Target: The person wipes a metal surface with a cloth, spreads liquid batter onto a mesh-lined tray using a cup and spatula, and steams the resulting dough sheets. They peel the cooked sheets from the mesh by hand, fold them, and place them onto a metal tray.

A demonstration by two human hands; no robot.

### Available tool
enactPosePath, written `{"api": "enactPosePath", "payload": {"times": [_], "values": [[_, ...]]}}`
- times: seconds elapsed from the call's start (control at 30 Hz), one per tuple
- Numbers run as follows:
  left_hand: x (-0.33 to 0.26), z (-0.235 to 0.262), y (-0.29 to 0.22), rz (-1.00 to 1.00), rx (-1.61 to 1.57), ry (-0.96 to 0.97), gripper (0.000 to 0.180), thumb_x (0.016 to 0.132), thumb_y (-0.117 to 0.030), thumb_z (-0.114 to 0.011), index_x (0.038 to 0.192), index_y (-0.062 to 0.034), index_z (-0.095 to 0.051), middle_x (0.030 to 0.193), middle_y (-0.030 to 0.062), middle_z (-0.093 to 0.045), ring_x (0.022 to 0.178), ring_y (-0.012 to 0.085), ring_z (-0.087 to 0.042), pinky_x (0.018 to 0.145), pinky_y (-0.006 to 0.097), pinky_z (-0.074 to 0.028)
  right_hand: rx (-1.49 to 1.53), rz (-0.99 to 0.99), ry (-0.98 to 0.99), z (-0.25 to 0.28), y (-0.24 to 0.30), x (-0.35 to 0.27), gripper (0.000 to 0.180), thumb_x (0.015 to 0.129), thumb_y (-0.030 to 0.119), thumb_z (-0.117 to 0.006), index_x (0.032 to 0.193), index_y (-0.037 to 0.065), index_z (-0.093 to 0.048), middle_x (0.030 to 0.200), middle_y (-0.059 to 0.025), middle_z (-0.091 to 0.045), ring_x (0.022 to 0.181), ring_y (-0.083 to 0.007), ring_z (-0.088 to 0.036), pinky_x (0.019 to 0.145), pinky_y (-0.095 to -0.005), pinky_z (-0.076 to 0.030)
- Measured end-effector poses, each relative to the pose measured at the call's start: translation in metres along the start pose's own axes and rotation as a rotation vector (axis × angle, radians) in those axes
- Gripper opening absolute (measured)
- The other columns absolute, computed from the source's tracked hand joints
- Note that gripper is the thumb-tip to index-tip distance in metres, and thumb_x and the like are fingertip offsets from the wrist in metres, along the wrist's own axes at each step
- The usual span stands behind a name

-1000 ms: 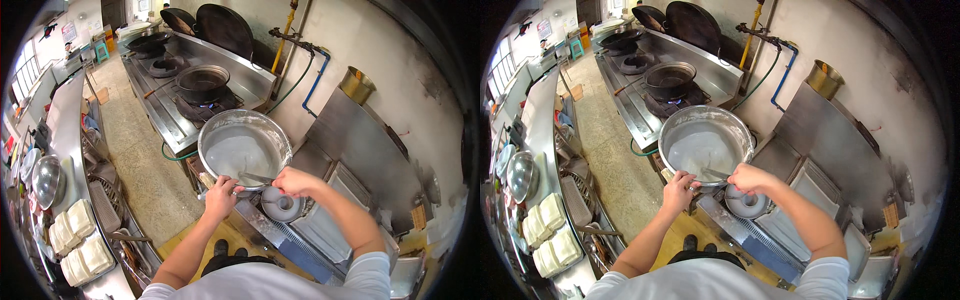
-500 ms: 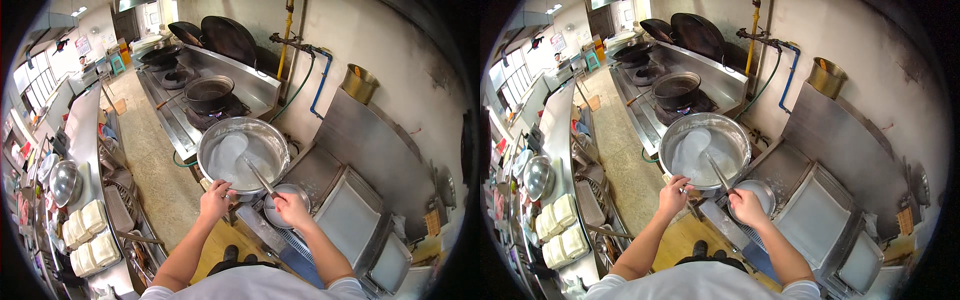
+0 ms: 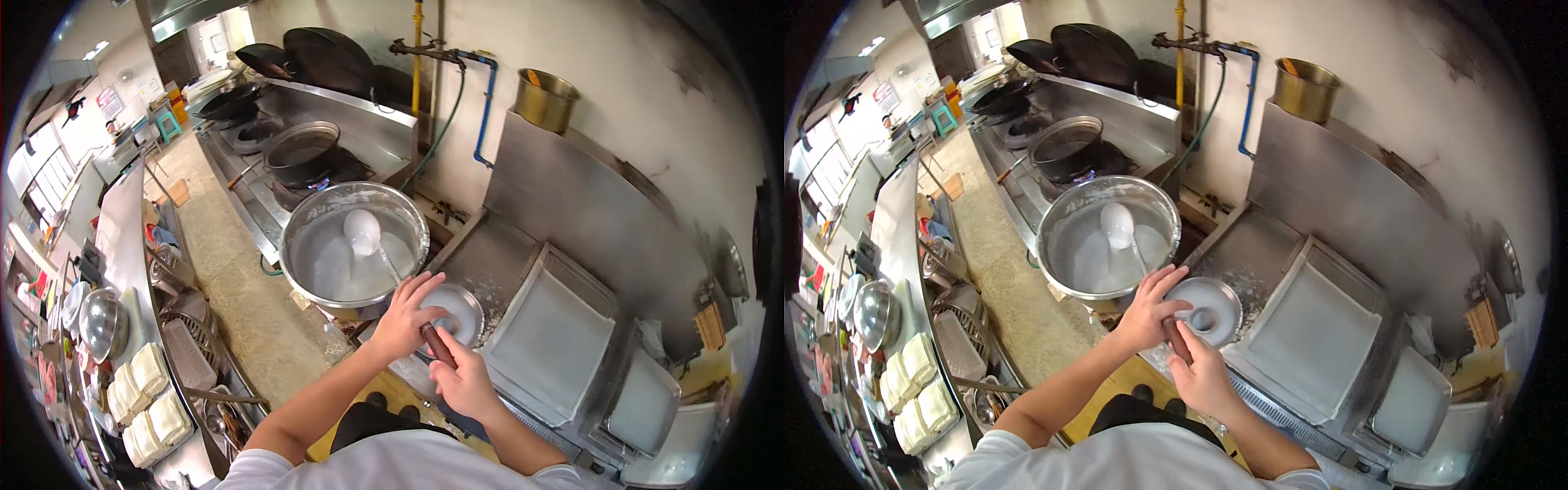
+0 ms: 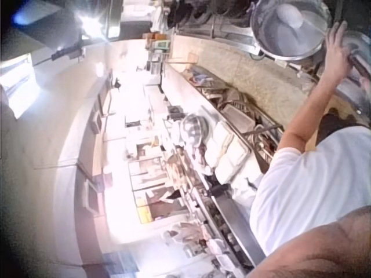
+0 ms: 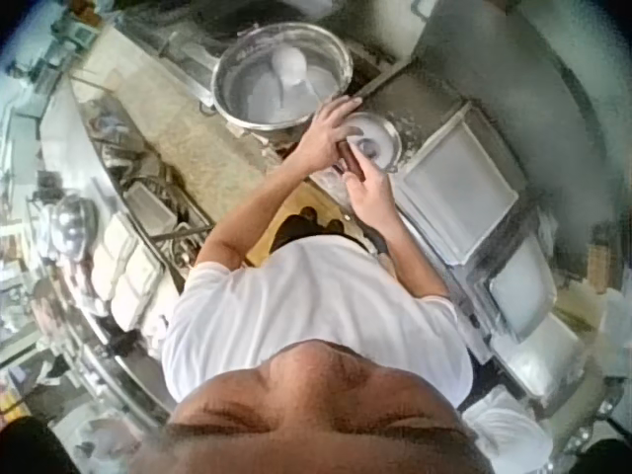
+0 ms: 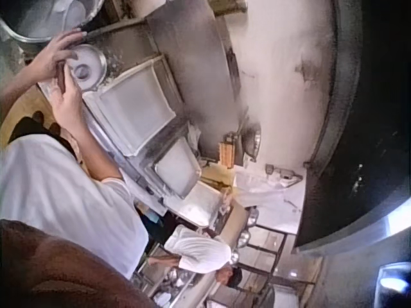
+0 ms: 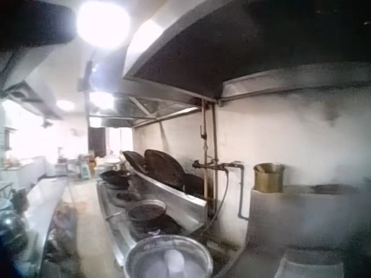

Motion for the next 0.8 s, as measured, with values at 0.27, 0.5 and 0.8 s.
{"api": "enactPosePath", "payload": {"times": [0.27, 0.5, 0.8], "values": [[0.049, 0.016, 0.024, 0.067, -0.406, -0.199, 0.023, 0.068, 0.014, -0.065, 0.078, -0.0062, -0.065, 0.151, 0.0202, -0.059, 0.144, 0.0450, -0.049, 0.116, 0.049, -0.042, 0.840, -0.445, -0.028, 0.040, -0.100, 0.016, 0.070, 0.100, 0.016, -0.066, 0.159, -0.002, -0.033, 0.124, -0.0170, -0.070, 0.088, -0.0236, -0.073, 0.064, -0.0345, -0.062], [0.080, 0.026, 0.088, 0.471, -0.772, -0.285, 0.030, 0.072, 0.021, -0.044, 0.076, -0.0021, -0.063, 0.151, 0.0217, -0.058, 0.145, 0.0329, -0.051, 0.114, 0.038, -0.042, 1.101, -0.893, -0.178, -0.024, -0.272, 0.067, 0.020, 0.101, 0.018, -0.063, 0.119, 0.011, -0.057, 0.115, -0.0215, -0.073, 0.084, -0.0309, -0.072, 0.064, -0.0410, -0.058], [0.101, 0.033, 0.227, 0.692, -1.198, -0.474, 0.035, 0.085, 0.024, -0.040, 0.078, -0.0040, -0.060, 0.154, 0.0227, -0.054, 0.143, 0.0360, -0.053, 0.103, 0.036, -0.048, 1.347, -0.877, -0.678, -0.070, -0.334, 0.126, 0.020, 0.100, 0.024, -0.071, 0.085, 0.014, -0.063, 0.069, 0.0015, -0.056, 0.057, -0.0130, -0.055, 0.050, -0.0287, -0.044]]}}
Point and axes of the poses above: each hand's wrist, its own x-axis towards the middle knuckle, its own z-axis out of the back of the hand, y = z × x, the point moved 3 cm from there along x, towards the middle knuckle
